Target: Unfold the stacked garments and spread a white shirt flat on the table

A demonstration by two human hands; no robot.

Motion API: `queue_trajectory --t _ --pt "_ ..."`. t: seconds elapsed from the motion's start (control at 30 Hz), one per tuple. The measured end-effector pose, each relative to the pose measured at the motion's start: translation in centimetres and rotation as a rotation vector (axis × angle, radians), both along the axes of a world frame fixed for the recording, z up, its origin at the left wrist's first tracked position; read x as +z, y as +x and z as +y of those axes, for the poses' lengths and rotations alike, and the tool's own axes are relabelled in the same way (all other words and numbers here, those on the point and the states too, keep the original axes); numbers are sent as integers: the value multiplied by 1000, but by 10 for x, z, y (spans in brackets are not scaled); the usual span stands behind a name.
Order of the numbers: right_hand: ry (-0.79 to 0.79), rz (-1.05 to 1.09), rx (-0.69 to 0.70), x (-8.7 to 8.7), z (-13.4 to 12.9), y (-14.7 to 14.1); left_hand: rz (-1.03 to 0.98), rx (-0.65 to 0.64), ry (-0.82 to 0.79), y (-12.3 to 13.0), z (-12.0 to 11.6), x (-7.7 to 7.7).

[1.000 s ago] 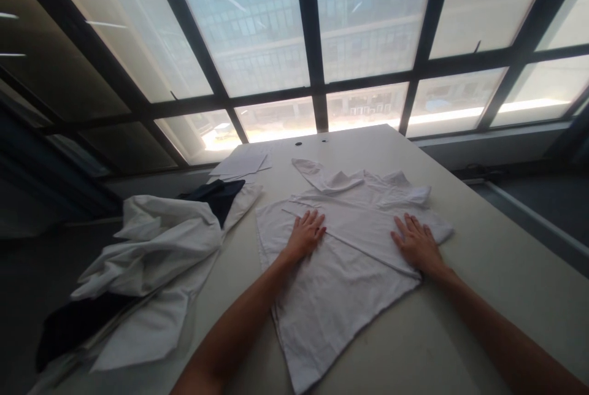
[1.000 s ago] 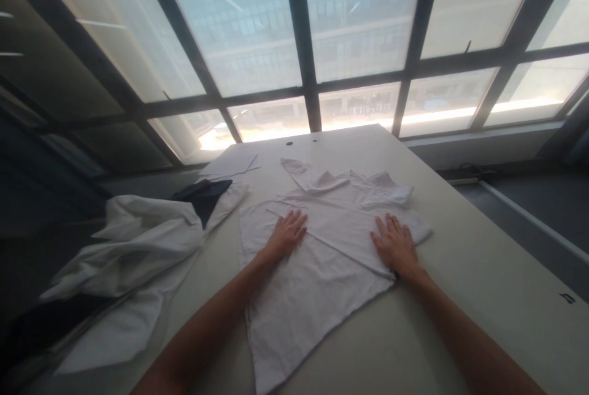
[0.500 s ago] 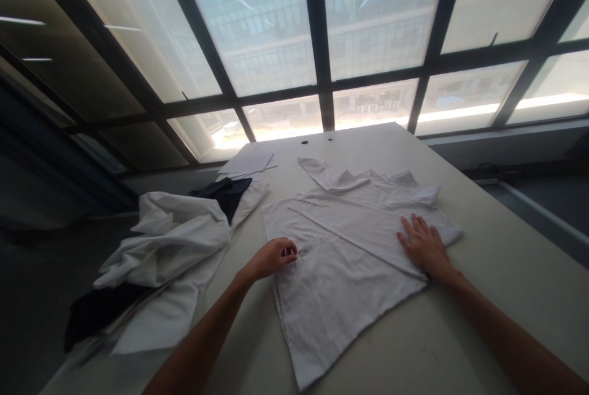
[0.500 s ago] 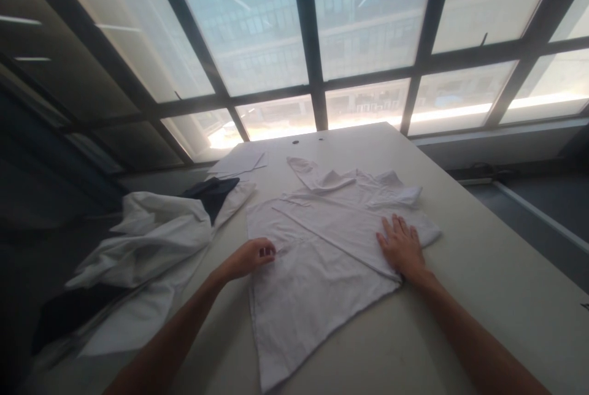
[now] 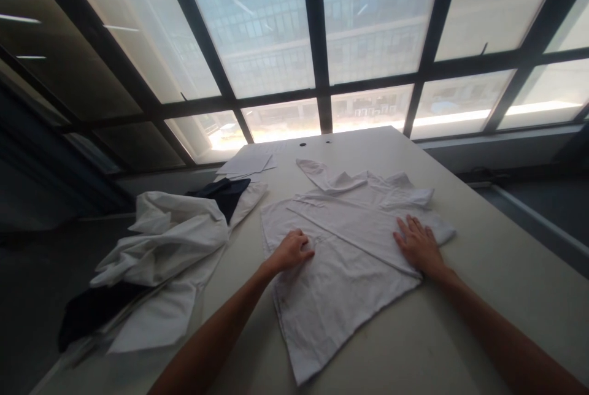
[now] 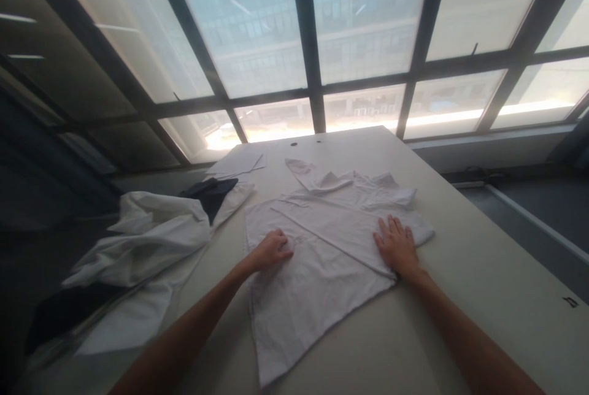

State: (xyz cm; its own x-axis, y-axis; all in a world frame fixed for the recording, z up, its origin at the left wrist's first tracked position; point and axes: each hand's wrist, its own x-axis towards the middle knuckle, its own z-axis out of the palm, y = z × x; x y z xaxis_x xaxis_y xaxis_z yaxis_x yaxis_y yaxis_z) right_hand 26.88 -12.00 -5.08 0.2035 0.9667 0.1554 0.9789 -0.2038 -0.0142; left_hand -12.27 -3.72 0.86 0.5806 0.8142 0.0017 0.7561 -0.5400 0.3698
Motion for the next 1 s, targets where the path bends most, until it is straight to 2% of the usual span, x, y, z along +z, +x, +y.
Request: queue_trajectory --t 0.1,0.23,0.37,0.47,0.57,0.67,0.73,0.77,0.83,0.87,0.93,1.0 --pt "-3 16 -2 2 0 -1 56 22 -34 -15 -3 4" --pt "-4 38 -17 1 2 0 50 116 -136 -49 -9 6" --pt "2 49 -18 -2 3 2 58 172 -130 -77 -11 6" --pt "5 43 -15 -3 3 2 89 199 -154 -90 -11 9" --pt "15 30 -12 -3 2 2 262 285 -152 -94 -10 16" --pt "25 24 -4 -3 1 2 379 402 101 -77 -14 24" --pt "28 28 -1 -3 1 2 290 362 275 -52 -18 23" --pt "29 29 -1 -3 1 2 213 285 304 -37 -20 20" --pt "30 27 -1 -3 1 2 106 68 284 -7 -23 9" --pt "29 25 -2 -3 1 2 94 4 257 6 -23 2" --pt "20 25 -4 -2 1 3 123 -23 182 24 -23 -13" --pt "8 30 -5 -1 1 4 169 19 123 30 -21 -24"
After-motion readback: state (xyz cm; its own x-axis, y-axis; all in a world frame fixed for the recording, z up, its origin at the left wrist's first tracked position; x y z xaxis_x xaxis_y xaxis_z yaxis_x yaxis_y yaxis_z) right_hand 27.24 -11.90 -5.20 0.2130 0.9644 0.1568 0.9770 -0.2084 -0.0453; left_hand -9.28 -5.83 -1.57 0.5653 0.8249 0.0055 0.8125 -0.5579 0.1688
